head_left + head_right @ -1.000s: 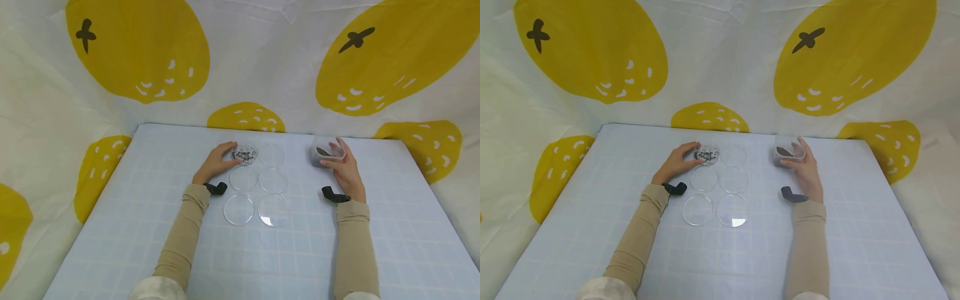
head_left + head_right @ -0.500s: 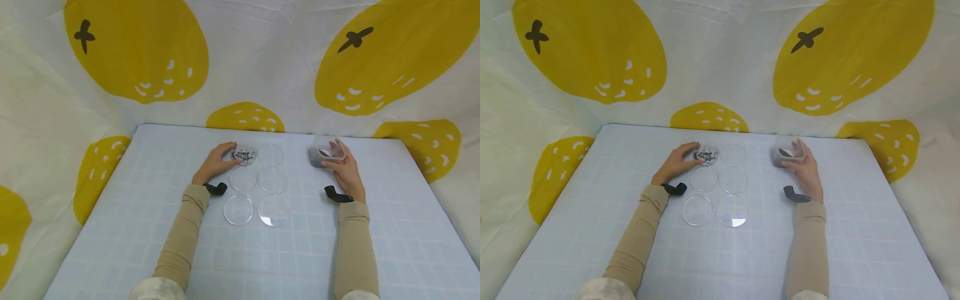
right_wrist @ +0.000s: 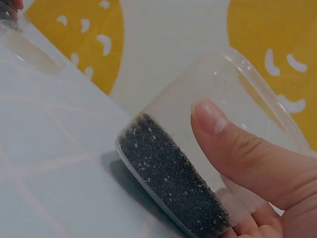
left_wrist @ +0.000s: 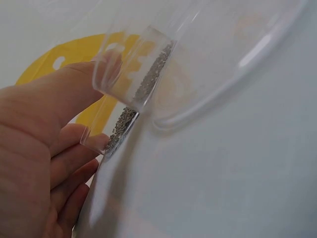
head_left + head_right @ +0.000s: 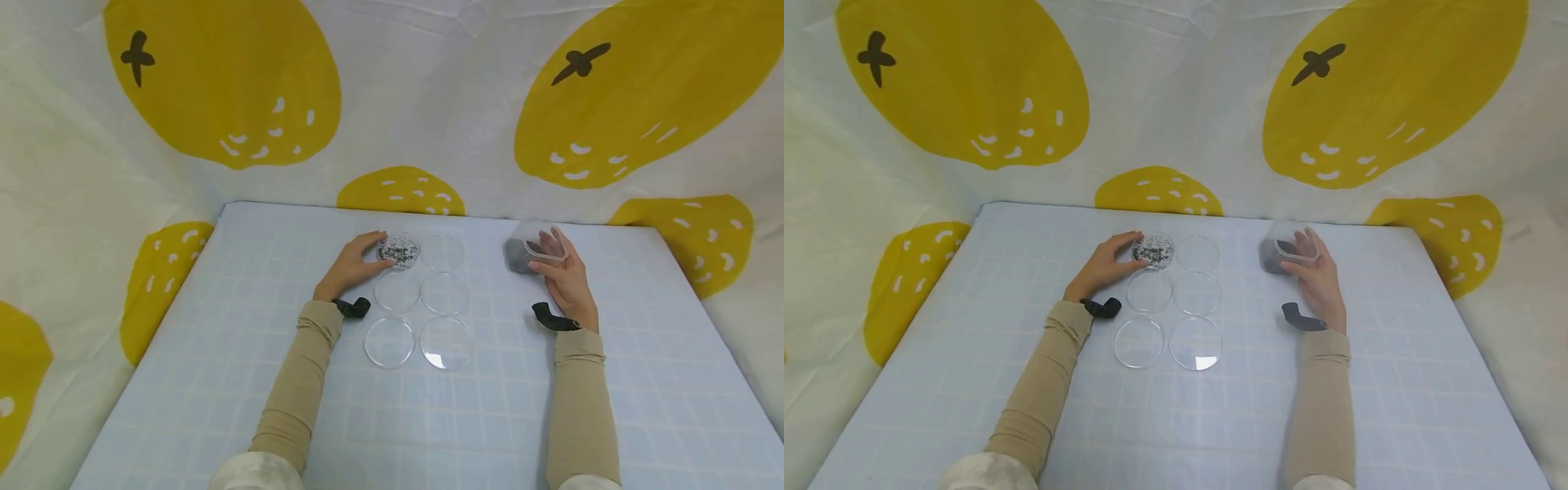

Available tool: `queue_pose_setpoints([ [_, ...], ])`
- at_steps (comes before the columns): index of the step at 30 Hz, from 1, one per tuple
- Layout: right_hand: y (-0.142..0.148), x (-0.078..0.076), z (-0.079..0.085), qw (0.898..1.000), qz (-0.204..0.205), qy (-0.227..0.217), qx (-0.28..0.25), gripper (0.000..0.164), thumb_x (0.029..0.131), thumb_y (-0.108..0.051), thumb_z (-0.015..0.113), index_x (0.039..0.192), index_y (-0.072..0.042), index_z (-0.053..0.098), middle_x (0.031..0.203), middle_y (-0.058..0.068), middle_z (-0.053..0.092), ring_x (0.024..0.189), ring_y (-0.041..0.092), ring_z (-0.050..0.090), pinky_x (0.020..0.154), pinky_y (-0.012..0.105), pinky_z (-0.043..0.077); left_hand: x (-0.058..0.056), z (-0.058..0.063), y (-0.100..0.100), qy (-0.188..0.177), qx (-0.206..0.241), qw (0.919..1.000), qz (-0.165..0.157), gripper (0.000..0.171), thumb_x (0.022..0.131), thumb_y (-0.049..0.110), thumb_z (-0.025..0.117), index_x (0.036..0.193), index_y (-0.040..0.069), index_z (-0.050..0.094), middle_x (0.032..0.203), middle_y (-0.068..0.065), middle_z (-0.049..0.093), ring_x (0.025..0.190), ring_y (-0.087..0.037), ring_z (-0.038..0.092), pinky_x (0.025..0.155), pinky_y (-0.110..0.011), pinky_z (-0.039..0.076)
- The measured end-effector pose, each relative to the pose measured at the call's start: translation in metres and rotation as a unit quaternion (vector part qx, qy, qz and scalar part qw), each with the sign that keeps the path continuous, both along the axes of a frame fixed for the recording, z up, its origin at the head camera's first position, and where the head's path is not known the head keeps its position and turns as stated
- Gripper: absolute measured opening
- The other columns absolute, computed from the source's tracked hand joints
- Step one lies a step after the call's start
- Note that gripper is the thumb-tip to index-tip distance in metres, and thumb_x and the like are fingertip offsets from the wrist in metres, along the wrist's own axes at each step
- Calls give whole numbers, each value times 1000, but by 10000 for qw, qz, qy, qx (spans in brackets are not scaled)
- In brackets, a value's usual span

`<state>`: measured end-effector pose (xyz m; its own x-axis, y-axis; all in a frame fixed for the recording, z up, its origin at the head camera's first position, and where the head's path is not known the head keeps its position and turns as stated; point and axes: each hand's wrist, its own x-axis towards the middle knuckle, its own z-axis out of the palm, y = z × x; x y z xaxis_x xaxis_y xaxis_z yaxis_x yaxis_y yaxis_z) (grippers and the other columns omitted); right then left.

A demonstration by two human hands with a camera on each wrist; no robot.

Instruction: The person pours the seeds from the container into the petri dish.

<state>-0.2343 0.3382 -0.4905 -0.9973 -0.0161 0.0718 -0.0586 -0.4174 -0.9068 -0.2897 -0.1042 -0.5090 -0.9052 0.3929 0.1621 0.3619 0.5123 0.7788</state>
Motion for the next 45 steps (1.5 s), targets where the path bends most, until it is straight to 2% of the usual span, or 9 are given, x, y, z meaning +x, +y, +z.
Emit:
queue_pose_setpoints([
  [9, -3, 1, 6, 9995, 14, -24, 299, 92, 77, 32, 49, 151, -15, 19, 157, 8, 14, 143, 16, 9, 87, 23, 51, 1, 2, 1, 4, 54, 10000, 6, 73, 78, 50, 72, 139, 21, 46, 146, -1, 40, 135, -19, 32, 113, -36, 24],
  [15, -5, 7, 25, 9911, 111, -363, 1277, 102, 76, 26, 58, 152, -19, 8, 158, 5, 9, 143, 14, 4, 89, 16, 47, 2, 3, 1, -52, 0, 10000, 18, 74, 77, 52, 71, 139, 21, 46, 146, -1, 40, 135, -19, 32, 113, -36, 24],
  [19, -4, 10, 45, 9861, 55, -286, 1636, 100, 80, 20, 59, 152, -19, 2, 158, 1, 6, 143, 11, 1, 110, 21, 25, 2, 3, 0, -73, -35, 10000, 36, 74, 78, 52, 71, 140, 21, 45, 146, -1, 39, 136, -19, 32, 113, -37, 23],
  [22, -7, 11, 61, 9835, -169, -94, 1797, 94, 84, 10, 62, 152, -19, 3, 158, 0, 8, 143, 10, 0, 115, 25, 1, 1, 3, 0, -46, -55, 10000, 37, 74, 78, 51, 71, 140, 21, 45, 146, -2, 39, 136, -20, 32, 113, -37, 23],
  [25, -12, 10, 75, 9807, -323, 163, 1920, 91, 86, 4, 63, 152, -16, 3, 158, 2, 9, 144, 11, 2, 115, 25, -2, 1, 2, -1, -57, -30, 10000, 12, 74, 78, 52, 70, 140, 21, 46, 146, -2, 39, 136, -20, 32, 113, -37, 24],
  [33, -41, 1, 111, 9783, -166, 849, 1885, 78, 86, 8, 60, 149, -8, 18, 153, 7, 23, 142, 14, 15, 116, 24, 5, 1, -1, -1, -33, 38, 10000, 56, 75, 77, 54, 70, 140, 21, 46, 146, 1, 40, 136, -18, 32, 113, -37, 24],
  [37, -62, -5, 121, 9763, 61, 1088, 1871, 68, 86, 7, 61, 145, -4, 29, 150, 11, 30, 140, 18, 22, 113, 25, 20, 1, 1, 0, -93, 107, 9999, 31, 75, 77, 54, 71, 140, 22, 46, 146, 1, 39, 136, -19, 31, 113, -37, 23],
  [41, -86, -8, 124, 9701, 267, 1007, 2191, 64, 87, 1, 62, 144, -3, 32, 148, 12, 34, 139, 20, 26, 106, 23, 34, 1, 1, 1, -56, 24, 10000, 8, 75, 77, 54, 70, 140, 21, 45, 146, 0, 39, 136, -19, 31, 113, -37, 23],
  [45, -107, -12, 115, 9651, 540, 839, 2419, 63, 89, -1, 62, 144, 0, 31, 148, 17, 33, 139, 26, 25, 108, 28, 32, 2, 1, 1, -80, -6, 10000, 46, 75, 77, 55, 70, 140, 21, 46, 146, 1, 40, 136, -18, 31, 113, -37, 23],
])
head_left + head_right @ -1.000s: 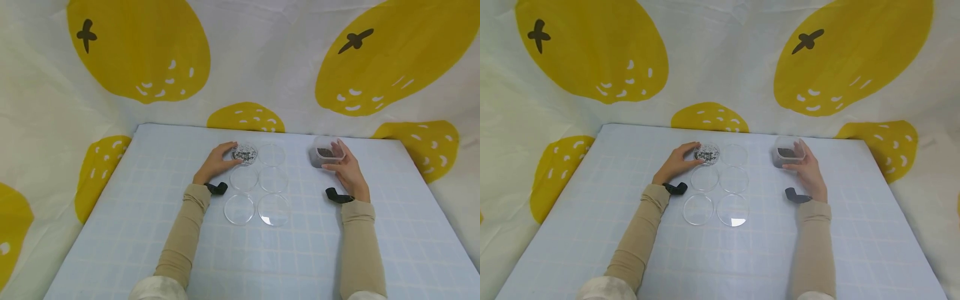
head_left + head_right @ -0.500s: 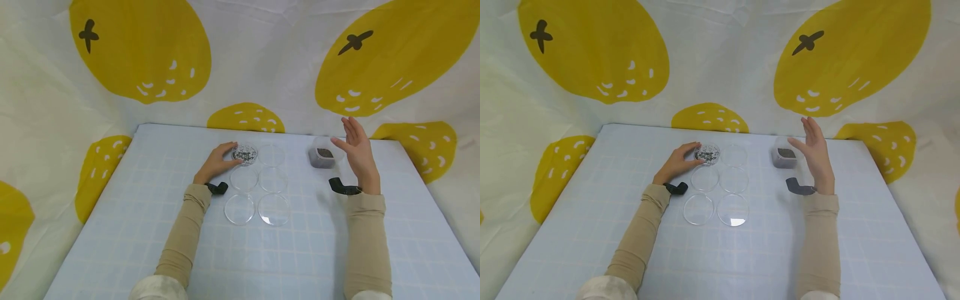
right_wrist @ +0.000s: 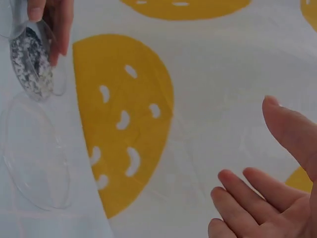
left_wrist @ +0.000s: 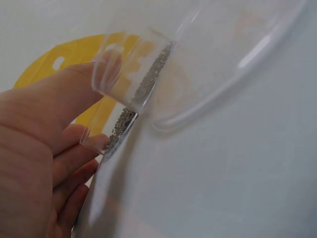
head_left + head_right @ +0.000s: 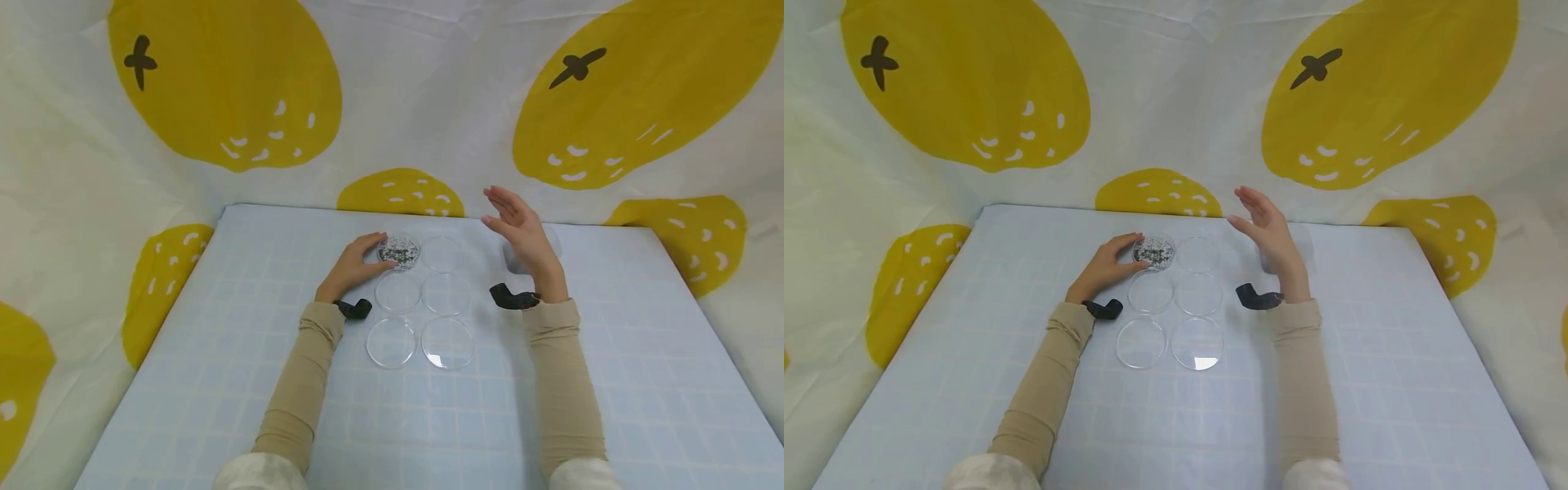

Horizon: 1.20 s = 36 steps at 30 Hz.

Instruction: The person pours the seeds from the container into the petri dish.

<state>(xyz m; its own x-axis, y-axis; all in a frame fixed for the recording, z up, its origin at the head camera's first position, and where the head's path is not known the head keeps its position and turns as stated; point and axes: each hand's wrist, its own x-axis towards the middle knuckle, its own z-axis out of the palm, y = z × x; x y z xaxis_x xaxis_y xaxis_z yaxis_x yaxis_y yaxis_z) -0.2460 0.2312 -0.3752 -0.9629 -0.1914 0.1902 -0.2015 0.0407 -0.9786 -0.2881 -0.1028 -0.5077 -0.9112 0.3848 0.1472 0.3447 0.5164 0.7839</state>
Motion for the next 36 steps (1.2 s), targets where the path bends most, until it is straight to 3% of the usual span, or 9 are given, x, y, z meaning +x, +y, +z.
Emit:
queue_pose_setpoints([
  [10, -17, -18, -66, 9951, 357, -754, -526, 60, 92, -9, 59, 145, -1, 30, 149, 20, 30, 139, 28, 25, 108, 28, 33, -3, -3, -1, 32, -26, 10000, 14, 75, 76, 56, 70, 139, 22, 46, 145, 1, 40, 135, -18, 33, 113, -36, 24],
  [15, -18, -20, -84, 9953, 263, -908, -223, 55, 95, -14, 55, 144, 0, 31, 148, 19, 32, 138, 29, 26, 111, 36, 28, -1, -1, 0, 32, -24, 10000, -43, 74, 77, 54, 70, 139, 21, 46, 145, 0, 40, 135, -19, 33, 113, -36, 24],
  [19, -19, -17, -85, 9946, 182, -1020, -22, 51, 98, -12, 50, 143, 3, 32, 147, 22, 32, 138, 29, 26, 113, 39, 22, -2, -2, -1, 76, -42, 10000, -16, 75, 77, 54, 70, 140, 20, 46, 145, -1, 40, 135, -19, 33, 113, -36, 25],
  [22, -20, -14, -82, 9941, 325, -1034, 27, 52, 95, -1, 50, 142, 6, 29, 147, 25, 30, 139, 29, 23, 113, 42, 21, -2, -3, -1, 98, -44, 9999, 1, 74, 78, 53, 70, 139, 20, 46, 145, -1, 41, 135, -18, 33, 113, -35, 25],
  [28, -19, -11, -79, 9931, 636, -784, 594, 69, 78, 21, 47, 143, 6, 28, 149, 23, 27, 142, 27, 15, 114, 49, 12, -1, -2, 1, 104, -68, 9999, 19, 74, 78, 53, 70, 140, 20, 46, 145, 0, 41, 135, -18, 33, 113, -36, 24],
  [33, -19, -10, -80, 9906, 547, -558, 1123, 82, 64, 25, 44, 142, 5, 31, 149, 21, 30, 142, 26, 15, 114, 48, 12, -1, -2, 2, 78, -90, 9999, 63, 75, 77, 56, 69, 140, 21, 46, 145, 1, 40, 135, -18, 33, 113, -36, 24],
  [36, -20, -8, -79, 9869, 466, -481, 1470, 85, 61, 25, 44, 143, 4, 31, 149, 20, 31, 141, 27, 17, 113, 49, 13, 0, -2, 3, 70, -103, 9999, 52, 74, 78, 55, 69, 140, 22, 46, 145, 0, 40, 135, -18, 32, 113, -36, 24],
])
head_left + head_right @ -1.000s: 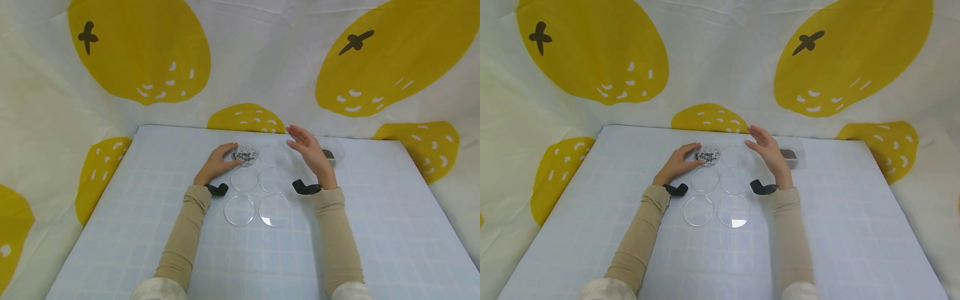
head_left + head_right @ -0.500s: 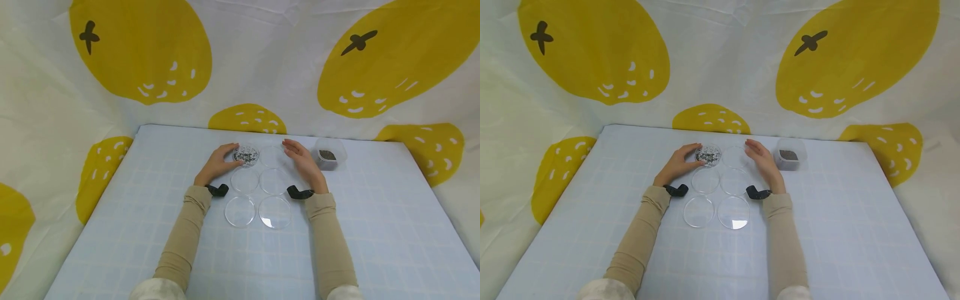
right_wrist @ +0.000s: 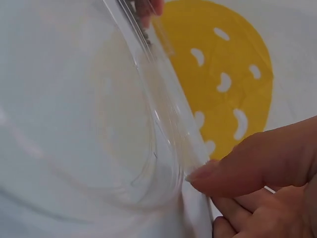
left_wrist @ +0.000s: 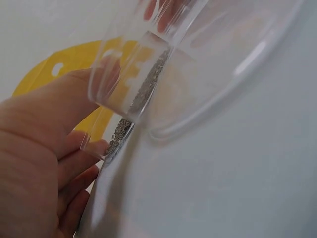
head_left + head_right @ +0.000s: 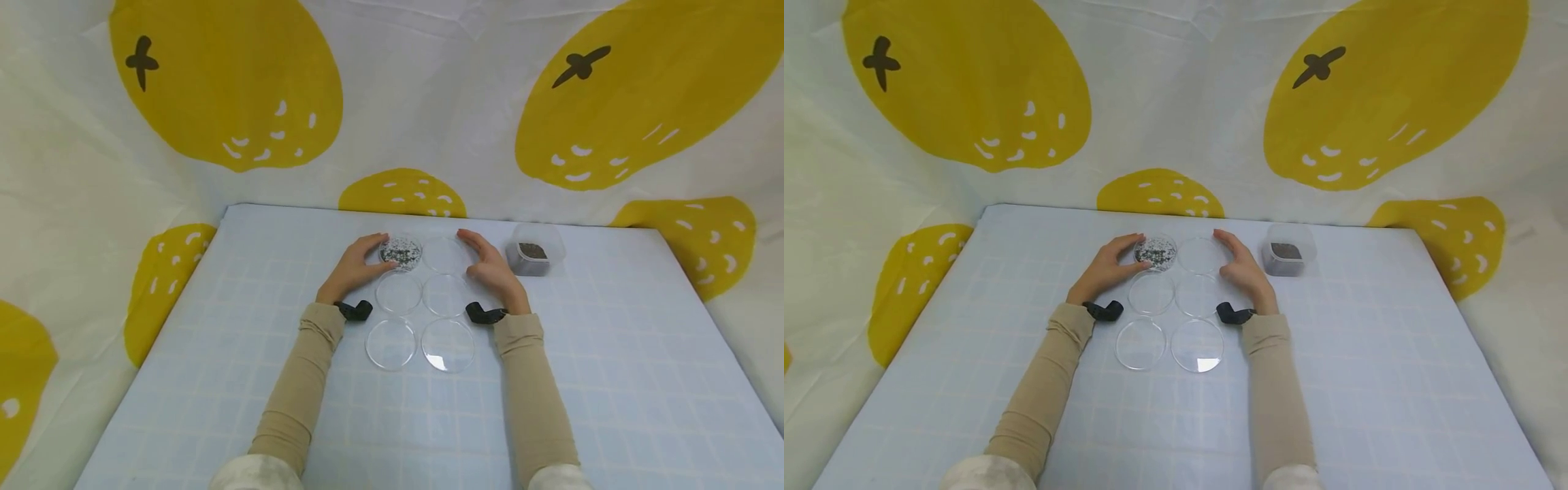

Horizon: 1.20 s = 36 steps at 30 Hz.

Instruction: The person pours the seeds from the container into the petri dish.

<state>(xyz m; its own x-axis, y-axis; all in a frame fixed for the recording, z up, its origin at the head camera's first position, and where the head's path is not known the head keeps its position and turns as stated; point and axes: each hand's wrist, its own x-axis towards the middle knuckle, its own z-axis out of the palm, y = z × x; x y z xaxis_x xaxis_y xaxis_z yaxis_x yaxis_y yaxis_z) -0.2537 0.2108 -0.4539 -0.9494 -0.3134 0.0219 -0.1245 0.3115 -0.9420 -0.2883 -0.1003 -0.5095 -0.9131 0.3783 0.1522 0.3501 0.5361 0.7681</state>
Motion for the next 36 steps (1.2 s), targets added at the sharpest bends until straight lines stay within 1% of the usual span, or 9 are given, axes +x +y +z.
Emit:
queue_pose_setpoints([
  [2, -2, 2, 2, 9998, 8, 53, 211, 85, 62, 25, 46, 143, 4, 30, 149, 19, 30, 141, 28, 17, 114, 49, 13, 0, 0, 0, 14, -3, 10000, 5, 74, 78, 54, 69, 140, 22, 46, 145, 0, 40, 135, -18, 33, 113, -36, 24],
  [5, -3, 3, 2, 9991, 83, 134, 405, 82, 66, 24, 50, 143, 5, 29, 149, 20, 29, 141, 30, 16, 115, 48, 12, 0, -1, 0, 8, 16, 10000, 2, 73, 78, 54, 69, 139, 21, 46, 145, 0, 41, 135, -18, 33, 113, -36, 24],
  [8, -4, 3, 3, 9983, 113, 214, 528, 78, 71, 20, 56, 143, 5, 30, 149, 21, 30, 141, 30, 18, 115, 47, 12, 1, 0, 0, -24, 3, 10000, 14, 74, 78, 54, 69, 139, 22, 46, 145, 1, 40, 135, -18, 32, 113, -36, 24],
  [12, -6, 2, 1, 9977, 37, 266, 619, 77, 73, 14, 65, 142, 4, 33, 147, 19, 33, 140, 31, 20, 115, 48, 13, 1, 0, 0, -44, -67, 10000, 50, 75, 77, 57, 68, 140, 23, 46, 146, 2, 40, 136, -18, 32, 113, -36, 24],
  [16, -4, -5, -10, 9969, -115, 338, 696, 78, 73, 8, 72, 142, -1, 37, 146, 16, 36, 139, 31, 22, 114, 49, 14, 0, 0, 0, -83, -72, 9999, 92, 76, 76, 58, 68, 139, 23, 46, 146, 2, 40, 136, -18, 32, 113, -36, 23],
  [20, 0, -12, -25, 9947, -346, 490, 838, 80, 71, 0, 78, 142, -8, 40, 145, 10, 40, 138, 25, 26, 115, 43, 17, 0, 1, 0, -81, -74, 9999, 81, 76, 76, 58, 68, 139, 23, 46, 145, 1, 40, 136, -18, 32, 113, -36, 23],
  [22, 0, -14, -29, 9940, -460, 552, 829, 80, 70, -3, 80, 141, -10, 43, 144, 8, 42, 137, 22, 28, 114, 41, 19, 1, 1, 0, -61, -81, 9999, 70, 76, 76, 58, 68, 139, 22, 46, 145, 1, 40, 136, -18, 32, 113, -36, 23],
  [29, 0, -14, -33, 9926, -838, 492, 725, 79, 67, -12, 85, 137, -13, 47, 140, 3, 47, 135, 17, 32, 114, 36, 19, 0, 0, 0, 27, -47, 10000, 24, 75, 76, 57, 69, 139, 21, 47, 145, 0, 41, 135, -19, 33, 113, -37, 24],
  [36, 1, -13, -32, 9919, -853, 474, 814, 84, 67, -21, 86, 140, -13, 44, 141, 3, 45, 135, 19, 30, 114, 40, 20, 0, 1, 1, 29, 15, 10000, 12, 74, 77, 55, 70, 139, 20, 47, 145, -2, 41, 135, -20, 33, 113, -37, 24],
])
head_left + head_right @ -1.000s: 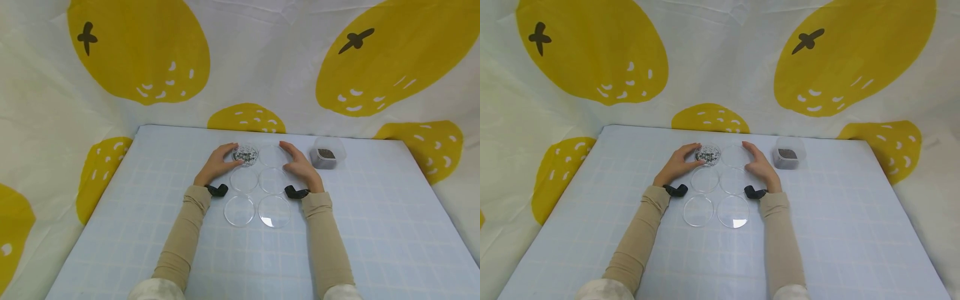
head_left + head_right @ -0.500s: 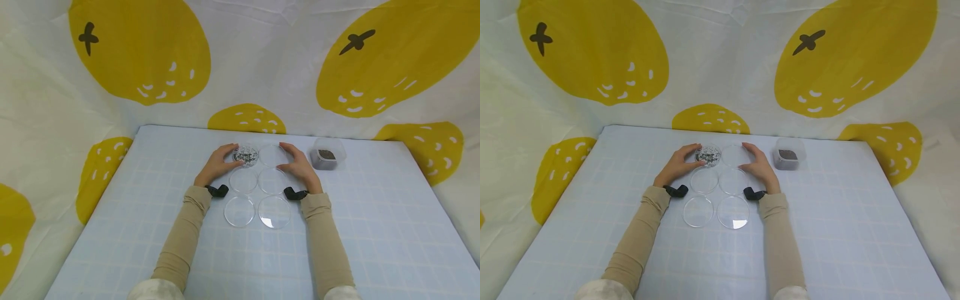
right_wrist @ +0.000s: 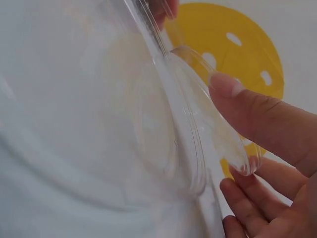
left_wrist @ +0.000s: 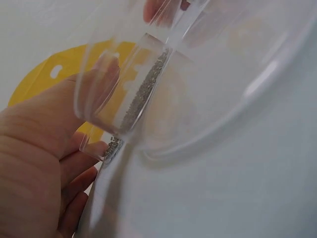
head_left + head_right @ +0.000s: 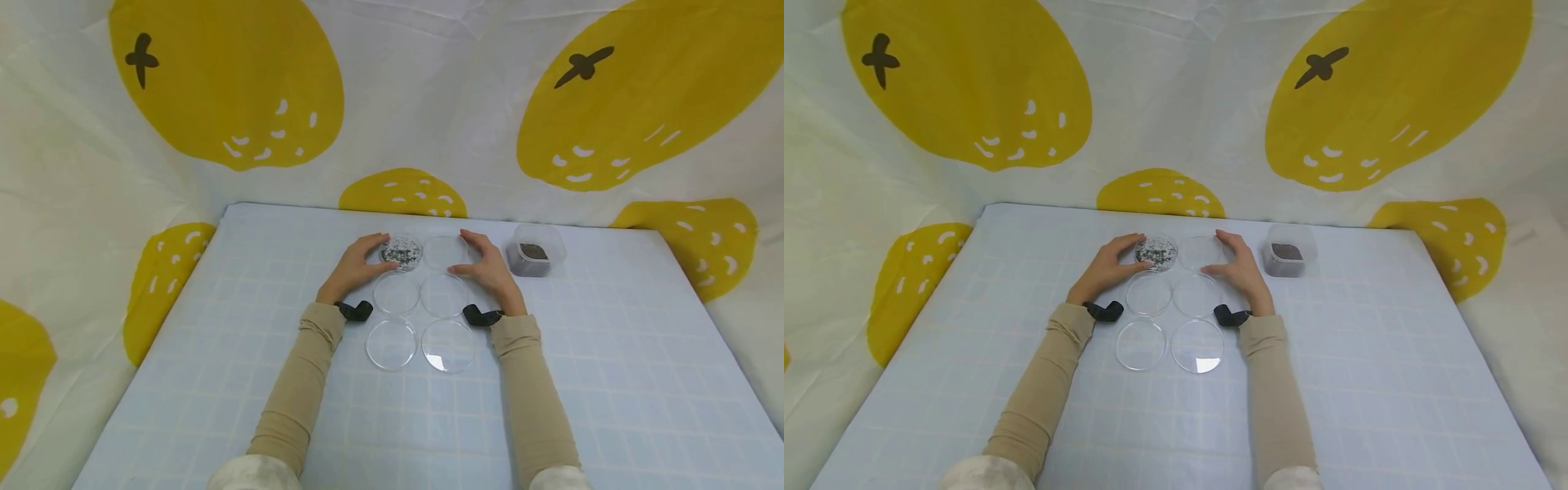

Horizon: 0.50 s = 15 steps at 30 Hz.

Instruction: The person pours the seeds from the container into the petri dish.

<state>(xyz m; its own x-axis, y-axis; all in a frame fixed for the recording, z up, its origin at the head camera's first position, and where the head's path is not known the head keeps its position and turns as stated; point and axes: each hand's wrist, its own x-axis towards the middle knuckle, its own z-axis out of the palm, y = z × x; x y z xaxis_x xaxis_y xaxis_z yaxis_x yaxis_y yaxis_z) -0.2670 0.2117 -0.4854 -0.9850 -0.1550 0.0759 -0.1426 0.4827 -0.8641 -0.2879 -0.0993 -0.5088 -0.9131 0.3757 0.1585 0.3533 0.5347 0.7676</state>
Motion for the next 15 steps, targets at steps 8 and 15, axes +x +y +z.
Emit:
queue_pose_setpoints([
  [8, -3, 0, 2, 9994, 183, 116, -253, 74, 69, -14, 84, 134, -5, 50, 137, 12, 43, 130, 27, 36, 112, 42, 26, 0, 1, -1, 76, -6, 9999, -110, 74, 78, 52, 70, 139, 19, 46, 145, -2, 41, 135, -20, 33, 113, -36, 24],
  [15, -15, 9, 21, 9905, 405, -76, -1309, 82, 70, 7, 78, 140, 7, 35, 139, 24, 35, 133, 36, 34, 113, 41, 23, 0, 3, -5, 92, 24, 9997, -214, 74, 79, 45, 72, 141, 16, 44, 147, -6, 38, 137, -23, 31, 114, -38, 22],
])
